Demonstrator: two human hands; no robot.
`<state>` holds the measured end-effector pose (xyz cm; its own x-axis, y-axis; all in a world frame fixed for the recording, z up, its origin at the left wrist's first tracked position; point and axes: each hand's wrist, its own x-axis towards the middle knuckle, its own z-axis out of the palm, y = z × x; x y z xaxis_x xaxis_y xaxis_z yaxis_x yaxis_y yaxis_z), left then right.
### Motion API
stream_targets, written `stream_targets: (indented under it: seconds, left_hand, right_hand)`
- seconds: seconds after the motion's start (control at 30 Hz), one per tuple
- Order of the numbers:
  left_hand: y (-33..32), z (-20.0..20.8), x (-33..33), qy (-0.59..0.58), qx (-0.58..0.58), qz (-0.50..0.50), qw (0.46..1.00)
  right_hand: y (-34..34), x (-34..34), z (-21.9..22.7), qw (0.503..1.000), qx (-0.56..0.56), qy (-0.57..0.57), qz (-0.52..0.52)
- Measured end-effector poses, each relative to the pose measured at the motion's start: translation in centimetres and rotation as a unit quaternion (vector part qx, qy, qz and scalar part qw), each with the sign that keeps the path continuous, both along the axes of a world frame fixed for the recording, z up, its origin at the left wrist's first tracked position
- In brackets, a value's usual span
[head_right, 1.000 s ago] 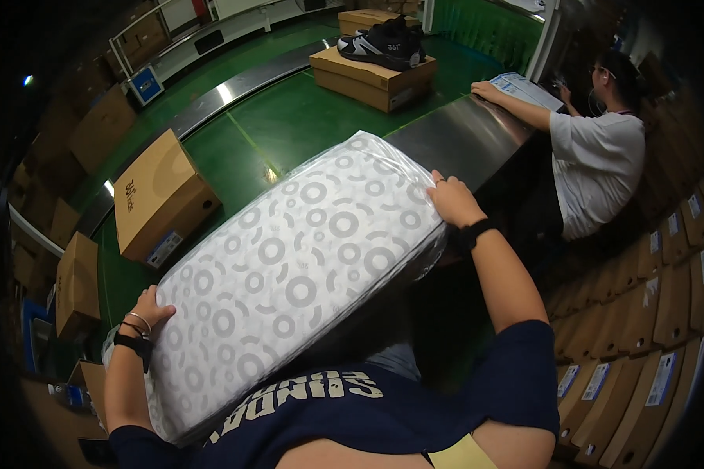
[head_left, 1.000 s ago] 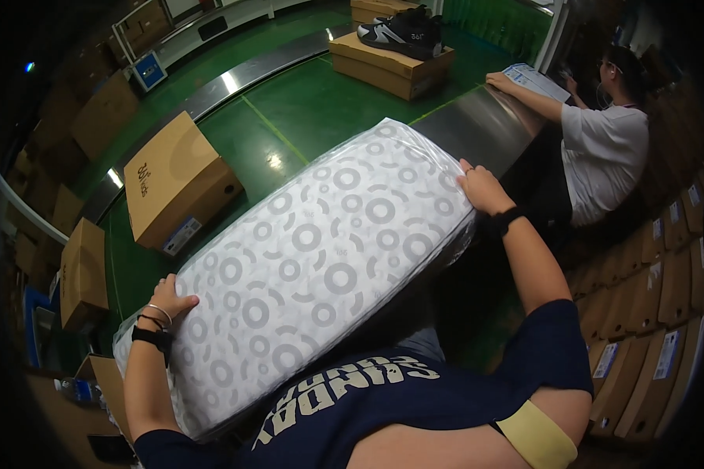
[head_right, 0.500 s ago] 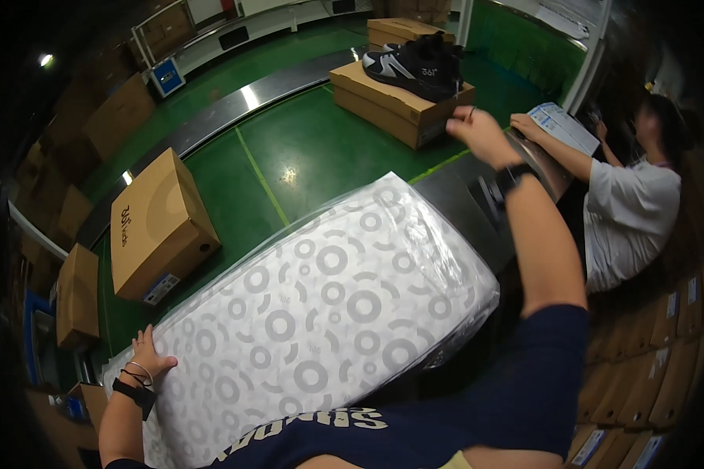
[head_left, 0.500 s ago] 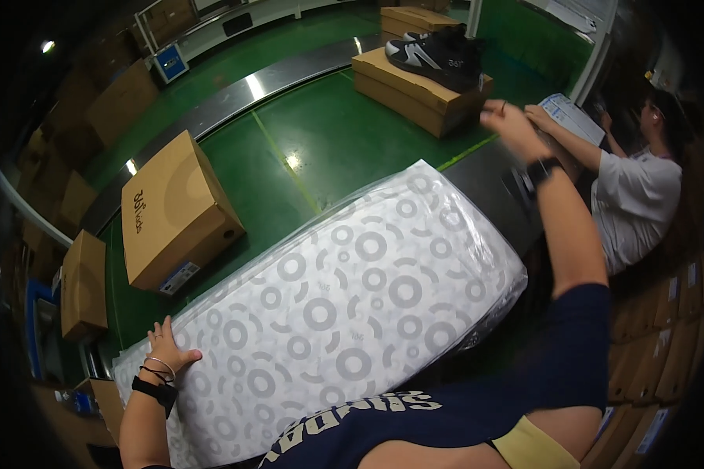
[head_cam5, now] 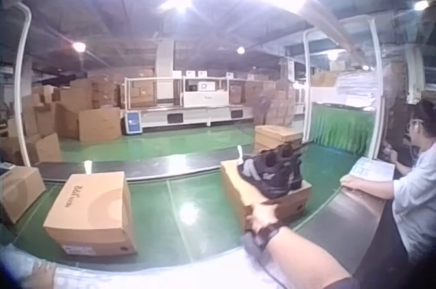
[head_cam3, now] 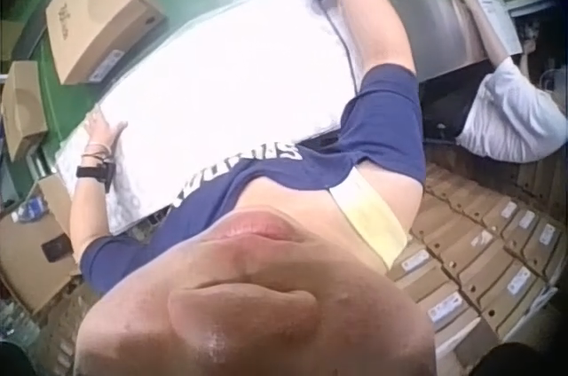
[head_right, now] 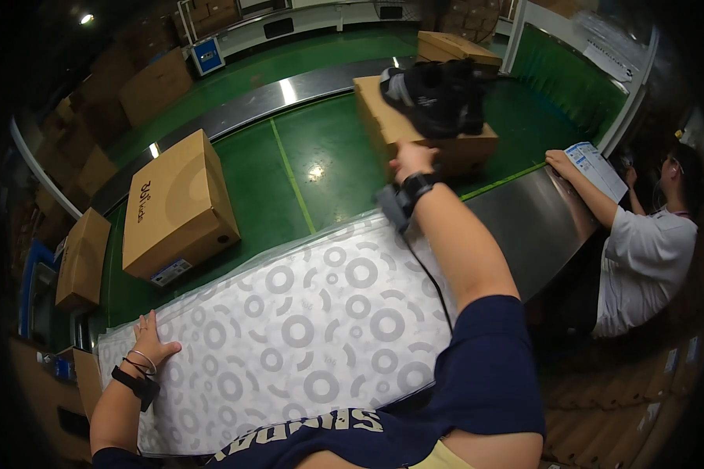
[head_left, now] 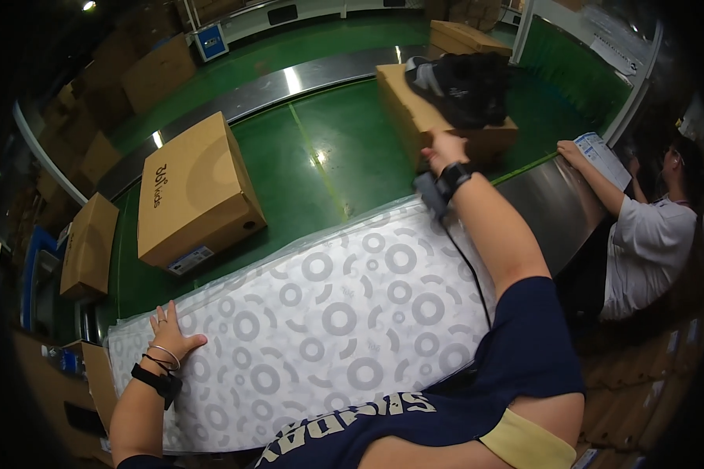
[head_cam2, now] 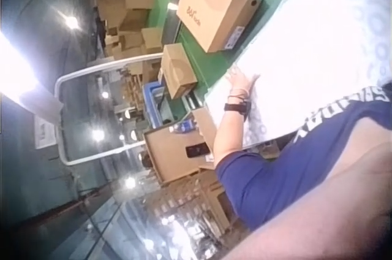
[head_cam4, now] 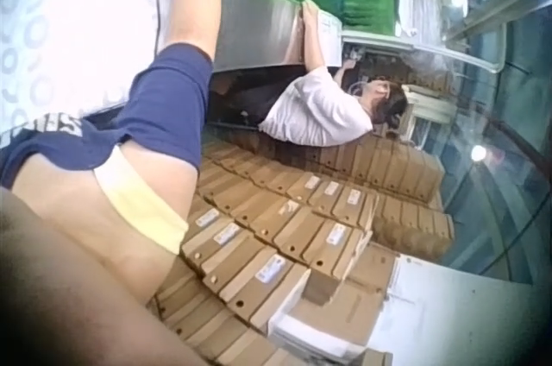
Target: The recorder is packing shoes into boxes on a conveyor belt.
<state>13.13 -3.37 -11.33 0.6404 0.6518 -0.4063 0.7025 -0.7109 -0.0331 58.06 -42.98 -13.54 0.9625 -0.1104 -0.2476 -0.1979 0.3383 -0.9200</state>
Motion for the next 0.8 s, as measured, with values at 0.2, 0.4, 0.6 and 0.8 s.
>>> stream_targets:
  seconds: [0.2,0.4,0.6,0.8]
  left_hand:
    - [-1.8,1.0,0.8,-0.045,-0.008,0.021,0.999]
    - [-3.6,4.2,3.5,-0.005,0.058,-0.267,0.962]
    - [-12.6,9.8,4.7,-0.520,0.057,-0.399,0.753]
    - [-13.0,9.9,3.5,-0.716,0.013,-0.401,0.572]
  right_hand:
    - [5.3,-11.9,10.3,0.766,-0.410,-0.485,-0.101]
    - [3.8,-6.2,14.7,0.683,-0.634,-0.351,0.093]
    - [3.0,-20.2,22.4,0.711,-0.425,-0.504,0.244]
    - [3.0,-32.3,24.2,0.775,-0.006,-0.479,0.413]
